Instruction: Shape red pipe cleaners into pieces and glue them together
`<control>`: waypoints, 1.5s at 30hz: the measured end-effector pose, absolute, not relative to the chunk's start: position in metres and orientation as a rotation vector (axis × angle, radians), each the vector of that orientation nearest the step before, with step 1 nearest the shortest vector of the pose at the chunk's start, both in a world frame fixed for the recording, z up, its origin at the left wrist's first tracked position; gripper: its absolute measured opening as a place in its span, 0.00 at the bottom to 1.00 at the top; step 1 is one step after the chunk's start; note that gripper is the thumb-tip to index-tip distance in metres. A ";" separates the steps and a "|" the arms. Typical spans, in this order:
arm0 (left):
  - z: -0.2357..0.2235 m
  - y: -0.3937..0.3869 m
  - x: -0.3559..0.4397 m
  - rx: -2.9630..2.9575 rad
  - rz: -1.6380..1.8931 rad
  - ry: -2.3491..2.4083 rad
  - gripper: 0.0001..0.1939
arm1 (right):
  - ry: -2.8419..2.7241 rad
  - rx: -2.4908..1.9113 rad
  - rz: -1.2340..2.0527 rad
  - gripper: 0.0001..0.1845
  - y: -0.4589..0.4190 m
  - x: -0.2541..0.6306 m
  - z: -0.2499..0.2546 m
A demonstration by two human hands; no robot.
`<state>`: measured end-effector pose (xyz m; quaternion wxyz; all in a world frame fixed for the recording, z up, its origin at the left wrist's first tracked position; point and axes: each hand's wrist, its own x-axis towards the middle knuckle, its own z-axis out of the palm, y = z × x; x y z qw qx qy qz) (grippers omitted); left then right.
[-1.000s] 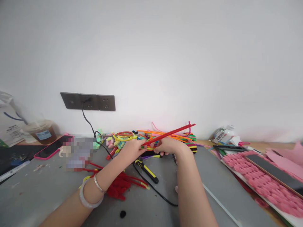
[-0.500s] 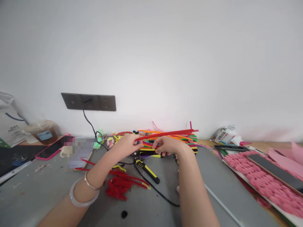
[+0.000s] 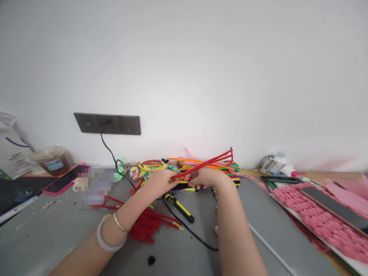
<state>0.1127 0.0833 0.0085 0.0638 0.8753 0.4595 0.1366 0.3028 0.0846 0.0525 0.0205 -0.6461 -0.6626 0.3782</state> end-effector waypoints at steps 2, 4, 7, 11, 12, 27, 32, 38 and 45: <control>0.011 0.083 0.112 2.724 0.411 1.344 0.11 | -2.033 -2.057 1.158 0.04 0.084 0.304 0.052; 0.013 0.083 0.111 2.805 0.435 1.309 0.11 | -1.975 -2.091 1.175 0.02 0.084 0.306 0.051; 0.018 0.084 0.108 2.858 0.462 1.298 0.11 | -1.908 -2.035 1.257 0.03 0.086 0.311 0.045; 0.032 0.084 0.099 2.797 0.455 1.371 0.10 | -1.885 -2.009 1.252 0.03 0.089 0.319 0.038; 0.036 0.084 0.096 2.774 0.447 1.389 0.10 | -1.883 -2.012 1.243 0.03 0.089 0.320 0.037; 0.087 0.075 0.052 2.712 0.390 1.495 0.12 | -1.905 -1.864 1.231 0.10 0.091 0.318 0.035; 0.093 0.072 0.052 2.662 0.410 1.600 0.13 | -1.981 -1.880 1.201 0.09 0.095 0.314 0.032; 0.078 0.080 0.058 2.603 0.409 1.587 0.11 | -2.025 -1.928 1.180 0.09 0.096 0.307 0.036; 0.060 0.087 0.064 2.530 0.246 1.478 0.08 | -1.970 -1.909 1.392 0.02 0.087 0.301 0.041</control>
